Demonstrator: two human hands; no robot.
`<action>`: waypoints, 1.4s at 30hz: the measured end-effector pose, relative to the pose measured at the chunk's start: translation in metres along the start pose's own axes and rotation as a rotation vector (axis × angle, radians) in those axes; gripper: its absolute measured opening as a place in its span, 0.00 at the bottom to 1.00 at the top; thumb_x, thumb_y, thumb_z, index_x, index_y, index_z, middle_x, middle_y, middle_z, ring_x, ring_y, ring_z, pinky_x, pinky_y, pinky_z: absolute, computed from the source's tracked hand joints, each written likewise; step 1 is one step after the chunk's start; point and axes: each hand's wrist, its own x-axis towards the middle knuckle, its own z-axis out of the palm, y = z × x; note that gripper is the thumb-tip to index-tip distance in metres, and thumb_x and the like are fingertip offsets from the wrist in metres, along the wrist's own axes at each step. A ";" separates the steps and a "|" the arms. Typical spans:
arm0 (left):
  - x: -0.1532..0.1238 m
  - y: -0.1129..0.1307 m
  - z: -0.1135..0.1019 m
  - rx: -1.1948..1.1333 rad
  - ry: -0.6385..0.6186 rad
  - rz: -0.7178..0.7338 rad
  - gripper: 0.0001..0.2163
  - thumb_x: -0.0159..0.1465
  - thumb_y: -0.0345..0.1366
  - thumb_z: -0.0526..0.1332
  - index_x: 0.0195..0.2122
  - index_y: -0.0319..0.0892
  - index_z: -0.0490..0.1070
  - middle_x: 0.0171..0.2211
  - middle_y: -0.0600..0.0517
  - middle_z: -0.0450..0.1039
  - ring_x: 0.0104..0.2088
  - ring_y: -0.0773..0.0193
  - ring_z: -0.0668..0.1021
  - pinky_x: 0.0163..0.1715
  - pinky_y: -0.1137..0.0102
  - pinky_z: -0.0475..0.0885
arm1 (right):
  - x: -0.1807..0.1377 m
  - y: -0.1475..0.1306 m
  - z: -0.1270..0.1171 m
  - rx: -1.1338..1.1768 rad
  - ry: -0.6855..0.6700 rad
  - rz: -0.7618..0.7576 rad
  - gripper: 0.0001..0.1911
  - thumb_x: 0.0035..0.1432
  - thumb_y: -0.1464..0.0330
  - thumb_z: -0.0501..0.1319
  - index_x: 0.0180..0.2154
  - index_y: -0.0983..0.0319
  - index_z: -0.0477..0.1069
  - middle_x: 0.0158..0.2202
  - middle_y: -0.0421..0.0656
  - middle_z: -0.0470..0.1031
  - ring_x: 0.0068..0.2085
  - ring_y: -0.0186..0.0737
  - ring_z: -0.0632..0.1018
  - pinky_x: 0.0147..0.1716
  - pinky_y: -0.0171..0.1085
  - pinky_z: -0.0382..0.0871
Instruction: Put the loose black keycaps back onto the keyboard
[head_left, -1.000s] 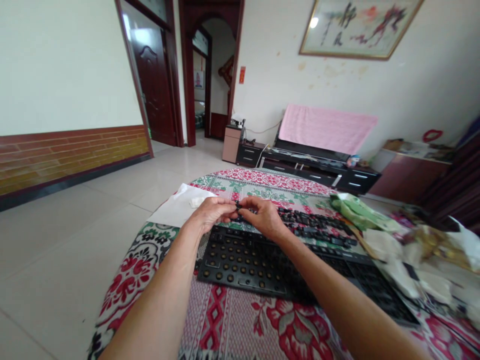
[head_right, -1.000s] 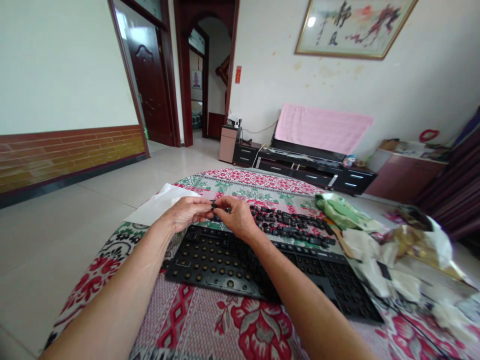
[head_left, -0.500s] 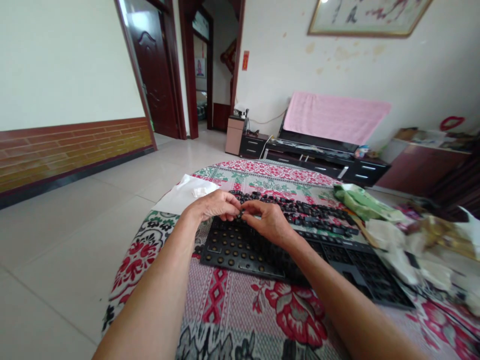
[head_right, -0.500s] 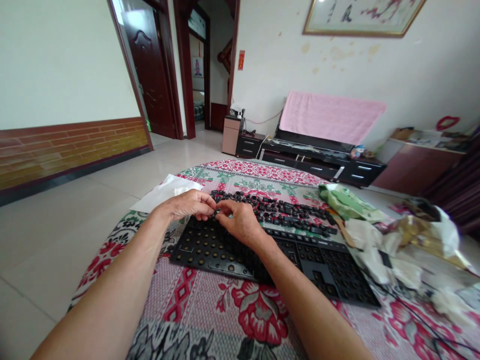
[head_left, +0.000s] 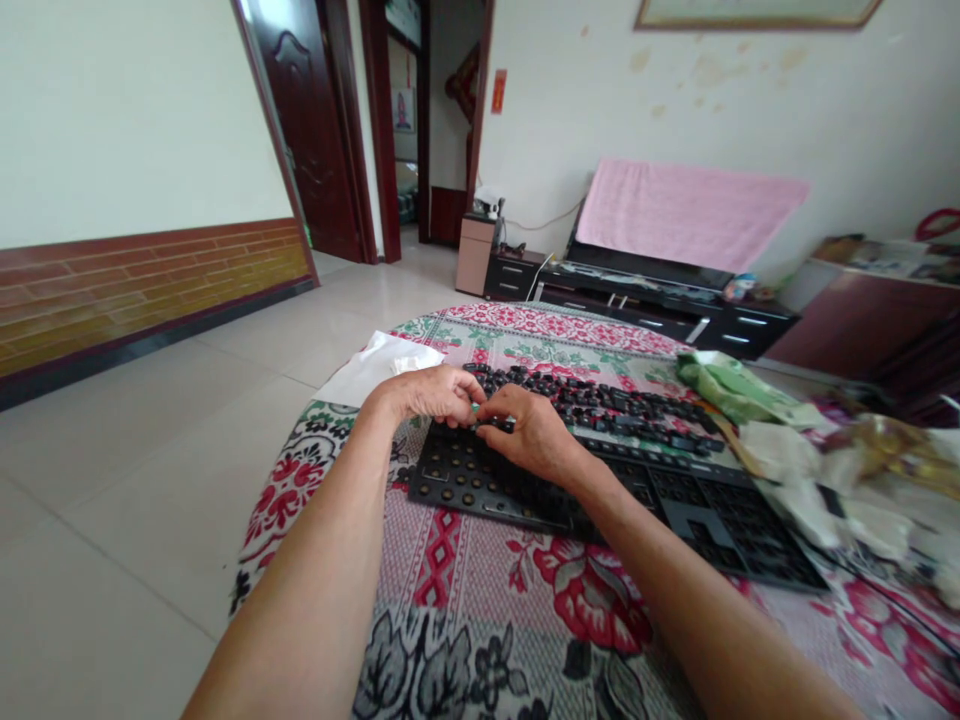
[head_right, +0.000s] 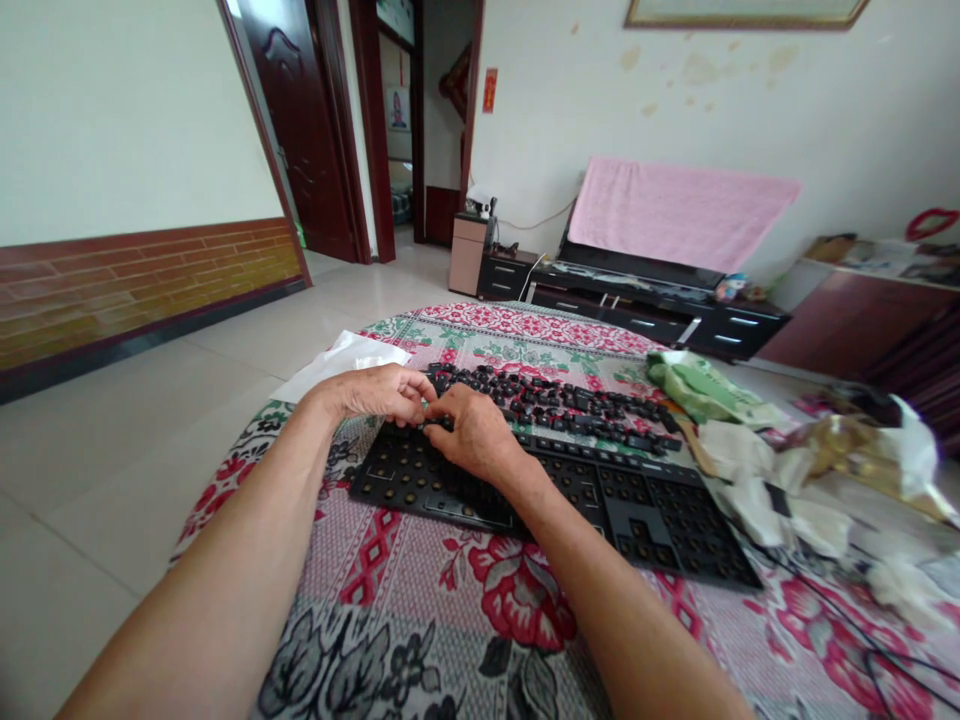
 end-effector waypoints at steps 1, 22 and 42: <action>-0.001 -0.001 -0.002 0.046 0.025 -0.004 0.17 0.47 0.34 0.59 0.40 0.40 0.67 0.26 0.54 0.70 0.26 0.69 0.70 0.26 0.74 0.62 | 0.000 0.001 0.002 -0.020 0.012 -0.003 0.09 0.47 0.70 0.58 0.33 0.60 0.72 0.32 0.42 0.71 0.35 0.35 0.70 0.35 0.35 0.61; -0.005 -0.007 -0.007 0.330 0.174 -0.170 0.11 0.41 0.43 0.63 0.24 0.42 0.72 0.21 0.56 0.68 0.24 0.69 0.67 0.24 0.75 0.58 | -0.001 -0.011 0.016 -0.271 -0.058 0.068 0.09 0.50 0.65 0.56 0.32 0.60 0.73 0.30 0.44 0.68 0.33 0.36 0.67 0.33 0.36 0.55; -0.001 0.002 -0.002 0.340 0.104 -0.233 0.10 0.40 0.43 0.63 0.20 0.43 0.71 0.17 0.57 0.65 0.21 0.69 0.64 0.21 0.74 0.55 | 0.006 -0.013 0.018 -0.290 -0.075 0.109 0.07 0.46 0.67 0.57 0.26 0.62 0.73 0.27 0.44 0.69 0.29 0.36 0.68 0.29 0.35 0.58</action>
